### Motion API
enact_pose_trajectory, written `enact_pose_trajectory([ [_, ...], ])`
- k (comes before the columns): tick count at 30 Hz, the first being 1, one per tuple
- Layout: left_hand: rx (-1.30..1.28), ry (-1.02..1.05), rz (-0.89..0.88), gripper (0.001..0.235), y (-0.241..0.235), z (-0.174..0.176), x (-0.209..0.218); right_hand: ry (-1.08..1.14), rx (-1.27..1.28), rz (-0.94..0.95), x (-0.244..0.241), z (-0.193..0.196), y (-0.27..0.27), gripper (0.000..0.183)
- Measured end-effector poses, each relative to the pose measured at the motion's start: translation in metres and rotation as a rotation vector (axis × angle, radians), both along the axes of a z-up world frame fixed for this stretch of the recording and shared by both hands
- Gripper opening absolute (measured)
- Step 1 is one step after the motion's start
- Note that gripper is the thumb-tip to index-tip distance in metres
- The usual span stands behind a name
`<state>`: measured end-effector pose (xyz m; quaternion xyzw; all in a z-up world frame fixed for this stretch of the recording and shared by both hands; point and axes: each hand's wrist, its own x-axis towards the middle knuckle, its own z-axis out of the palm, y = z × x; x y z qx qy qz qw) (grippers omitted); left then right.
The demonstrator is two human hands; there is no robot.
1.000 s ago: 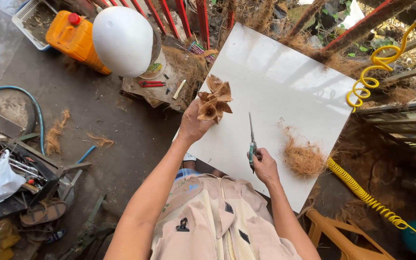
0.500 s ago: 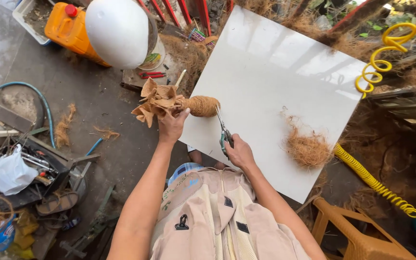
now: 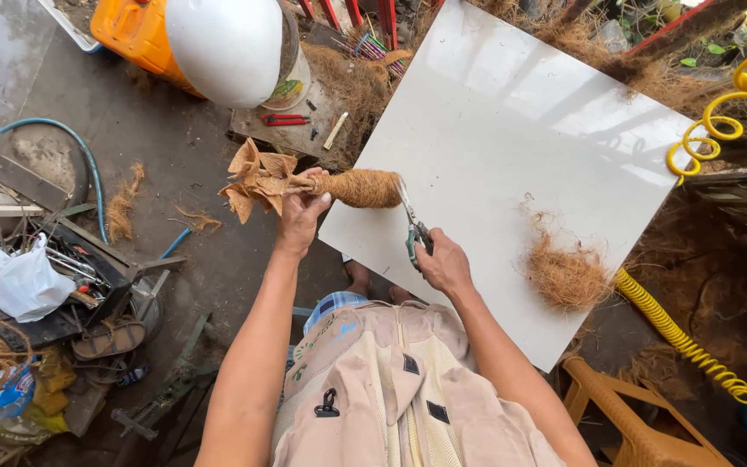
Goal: The person uses shears to trim the fibrous husk of a coconut held in the left hand. The person repeatedly rotates the coconut to trim the fibers evenly, with trimmed pieces falling onto a white board below.
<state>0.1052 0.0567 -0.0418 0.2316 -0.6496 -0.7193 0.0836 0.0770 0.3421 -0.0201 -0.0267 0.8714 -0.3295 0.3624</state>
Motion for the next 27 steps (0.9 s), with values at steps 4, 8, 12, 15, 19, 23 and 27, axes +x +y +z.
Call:
enact_pose_trajectory([
  [4, 0.052, -0.041, -0.058, 0.049, 0.002, 0.004, 0.002, 0.013, 0.008, 0.13, -0.002, -0.009, -0.007, 0.045],
  [8, 0.12, -0.06, -0.041, 0.05, 0.008, 0.014, 0.001, 0.047, 0.003, 0.088, -0.009, -0.019, 0.003, 0.033],
  [12, 0.177, -0.074, -0.022, 0.049, 0.01, 0.012, 0.0, 0.012, -0.025, 0.09, -0.012, 0.013, 0.001, 0.036],
  [15, 0.167, -0.043, -0.036, 0.047, 0.014, 0.019, -0.006, -0.038, 0.0, 0.166, -0.02, 0.027, -0.005, 0.045],
  [19, 0.1, -0.009, -0.067, 0.046, 0.011, 0.032, -0.008, -0.003, 0.098, 0.233, -0.033, 0.007, 0.0, 0.038],
  [23, 0.093, -0.018, -0.074, 0.049, 0.012, 0.034, -0.006, -0.041, 0.05, 0.143, -0.035, 0.028, 0.01, 0.033],
  [27, 0.094, -0.023, -0.096, 0.05, 0.011, 0.024, -0.006, -0.111, 0.048, 0.192, -0.029, 0.042, 0.007, 0.042],
])
